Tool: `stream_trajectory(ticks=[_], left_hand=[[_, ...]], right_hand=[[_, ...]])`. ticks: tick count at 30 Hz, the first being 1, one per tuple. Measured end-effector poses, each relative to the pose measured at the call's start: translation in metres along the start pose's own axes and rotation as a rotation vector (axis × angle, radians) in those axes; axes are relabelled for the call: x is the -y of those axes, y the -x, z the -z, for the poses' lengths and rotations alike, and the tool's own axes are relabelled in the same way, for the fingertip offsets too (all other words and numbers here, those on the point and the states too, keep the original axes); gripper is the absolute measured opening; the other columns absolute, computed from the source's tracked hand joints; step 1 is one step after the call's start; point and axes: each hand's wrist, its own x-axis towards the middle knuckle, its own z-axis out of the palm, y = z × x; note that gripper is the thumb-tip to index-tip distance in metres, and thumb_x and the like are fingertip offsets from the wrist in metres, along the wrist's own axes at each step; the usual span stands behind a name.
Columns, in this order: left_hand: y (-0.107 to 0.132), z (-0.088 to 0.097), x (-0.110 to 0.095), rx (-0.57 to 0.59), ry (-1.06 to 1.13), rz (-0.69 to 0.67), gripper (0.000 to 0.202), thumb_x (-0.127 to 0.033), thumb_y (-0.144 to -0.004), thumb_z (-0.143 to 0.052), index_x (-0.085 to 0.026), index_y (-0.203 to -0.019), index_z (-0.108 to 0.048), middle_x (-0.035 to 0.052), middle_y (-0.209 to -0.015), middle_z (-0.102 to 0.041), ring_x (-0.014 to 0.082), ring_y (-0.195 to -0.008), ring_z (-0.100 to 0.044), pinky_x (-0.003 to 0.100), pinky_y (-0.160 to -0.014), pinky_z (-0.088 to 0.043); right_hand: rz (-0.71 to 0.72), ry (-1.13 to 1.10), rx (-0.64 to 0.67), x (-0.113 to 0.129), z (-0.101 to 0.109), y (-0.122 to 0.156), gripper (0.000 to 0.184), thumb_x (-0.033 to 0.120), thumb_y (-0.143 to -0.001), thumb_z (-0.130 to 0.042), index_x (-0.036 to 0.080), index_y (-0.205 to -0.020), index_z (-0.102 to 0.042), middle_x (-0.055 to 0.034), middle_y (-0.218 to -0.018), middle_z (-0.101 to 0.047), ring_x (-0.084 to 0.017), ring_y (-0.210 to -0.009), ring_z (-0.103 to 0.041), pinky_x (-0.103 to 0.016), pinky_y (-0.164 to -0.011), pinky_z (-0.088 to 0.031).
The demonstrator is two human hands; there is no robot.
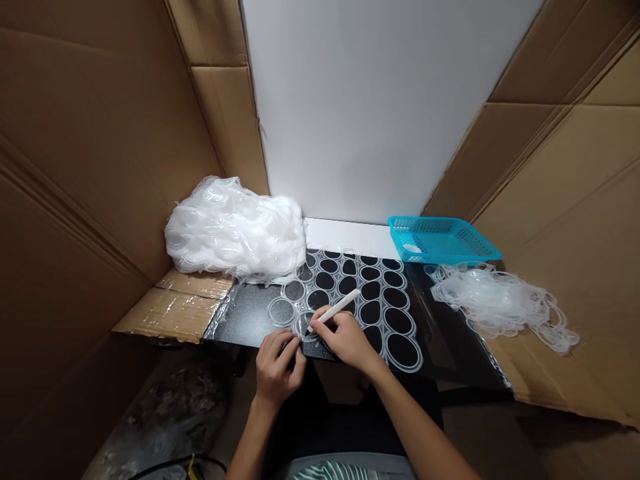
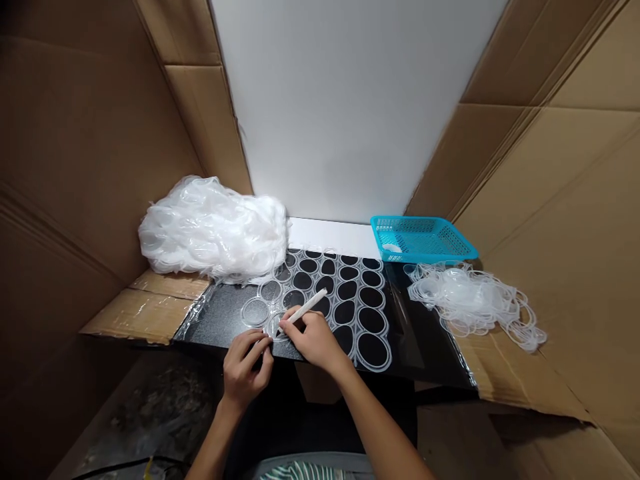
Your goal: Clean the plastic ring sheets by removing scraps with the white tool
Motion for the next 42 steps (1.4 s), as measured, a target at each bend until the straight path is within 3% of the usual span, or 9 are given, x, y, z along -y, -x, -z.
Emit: stream_trajectory(ticks=[8, 13, 19, 22, 25, 29, 35, 39, 42], left_hand=[[-0.004, -0.001, -0.004, 0.009, -0.021, 0.051, 0.02, -0.009, -0.089, -0.06, -0.023, -0.097, -0.073, 0.0062, -0.091, -0.073, 0.0229, -0.092, -0.072, 0.039, -0.085, -0.059], [-0.006, -0.001, -0.006, -0.012, -0.01, 0.066, 0.021, -0.007, -0.088, -0.061, -0.022, -0.098, -0.072, 0.006, -0.09, -0.072, 0.0228, -0.091, -0.07, 0.038, -0.083, -0.058], [-0.008, 0.002, -0.01, 0.049, -0.013, 0.06, 0.02, -0.009, -0.089, -0.062, -0.023, -0.097, -0.073, 0.0057, -0.091, -0.071, 0.023, -0.092, -0.068, 0.039, -0.085, -0.056], [-0.009, 0.001, -0.011, 0.046, -0.047, 0.056, 0.019, -0.01, -0.089, -0.063, -0.024, -0.096, -0.074, 0.0054, -0.089, -0.071, 0.0233, -0.091, -0.068, 0.038, -0.083, -0.055], [-0.01, -0.001, -0.011, 0.033, -0.086, 0.063, 0.018, -0.013, -0.09, -0.062, -0.024, -0.096, -0.075, 0.0054, -0.089, -0.072, 0.0229, -0.087, -0.067, 0.038, -0.08, -0.053], [-0.01, -0.003, -0.01, 0.012, -0.067, 0.04, 0.017, -0.011, -0.09, -0.062, -0.024, -0.094, -0.074, 0.0051, -0.09, -0.073, 0.023, -0.088, -0.068, 0.039, -0.082, -0.053], [-0.01, -0.003, -0.011, 0.032, -0.046, 0.061, 0.014, -0.012, -0.09, -0.062, -0.023, -0.09, -0.071, 0.0048, -0.089, -0.071, 0.0226, -0.087, -0.068, 0.037, -0.081, -0.052], [-0.013, -0.006, -0.018, 0.078, -0.043, 0.064, 0.012, -0.011, -0.091, -0.062, -0.022, -0.091, -0.068, 0.0046, -0.086, -0.067, 0.0222, -0.087, -0.065, 0.037, -0.08, -0.051], [-0.014, -0.008, -0.025, 0.088, -0.057, 0.088, 0.012, -0.012, -0.092, -0.061, -0.022, -0.089, -0.067, 0.004, -0.085, -0.066, 0.0215, -0.084, -0.063, 0.037, -0.078, -0.049]], right_hand=[[-0.031, -0.038, -0.007, -0.003, -0.001, 0.0, 0.024, 0.041, -0.098, -0.061, 0.02, -0.091, -0.07, -0.0043, -0.088, -0.074, -0.019, -0.081, -0.07, -0.029, -0.077, -0.052], [0.019, 0.025, -0.02, 0.001, -0.002, -0.001, 0.017, 0.033, -0.097, -0.063, 0.02, -0.089, -0.071, -0.0035, -0.093, -0.075, -0.019, -0.087, -0.07, -0.03, -0.084, -0.051], [0.036, 0.134, -0.001, 0.006, 0.0, 0.003, 0.016, 0.031, -0.1, -0.061, 0.023, -0.093, -0.073, -0.0023, -0.097, -0.076, -0.021, -0.096, -0.07, -0.033, -0.095, -0.049], [0.134, 0.206, 0.076, 0.005, 0.001, 0.009, 0.017, 0.029, -0.103, -0.057, 0.026, -0.103, -0.075, -0.0024, -0.107, -0.078, -0.021, -0.105, -0.07, -0.035, -0.1, -0.049], [0.322, 0.385, 0.136, 0.0, 0.0, 0.016, 0.023, 0.026, -0.106, -0.054, 0.029, -0.12, -0.073, -0.0053, -0.121, -0.076, -0.024, -0.116, -0.068, -0.042, -0.105, -0.046], [0.448, 0.631, 0.087, -0.008, -0.003, 0.021, 0.037, 0.019, -0.106, -0.052, 0.03, -0.14, -0.063, -0.0127, -0.139, -0.068, -0.029, -0.126, -0.064, -0.048, -0.104, -0.043], [0.352, 0.607, -0.021, -0.001, 0.014, 0.004, 0.034, 0.02, -0.108, -0.049, 0.028, -0.136, -0.067, -0.0106, -0.136, -0.071, -0.027, -0.121, -0.067, -0.045, -0.102, -0.041], [0.188, 0.47, -0.11, 0.003, 0.039, -0.032, 0.031, 0.031, -0.109, -0.047, 0.03, -0.124, -0.074, -0.0037, -0.119, -0.079, -0.023, -0.1, -0.074, -0.04, -0.097, -0.044], [0.109, 0.476, -0.136, 0.005, 0.059, -0.068, 0.03, 0.035, -0.107, -0.05, 0.03, -0.12, -0.077, -0.004, -0.114, -0.08, -0.027, -0.1, -0.075, -0.04, -0.094, -0.048]])
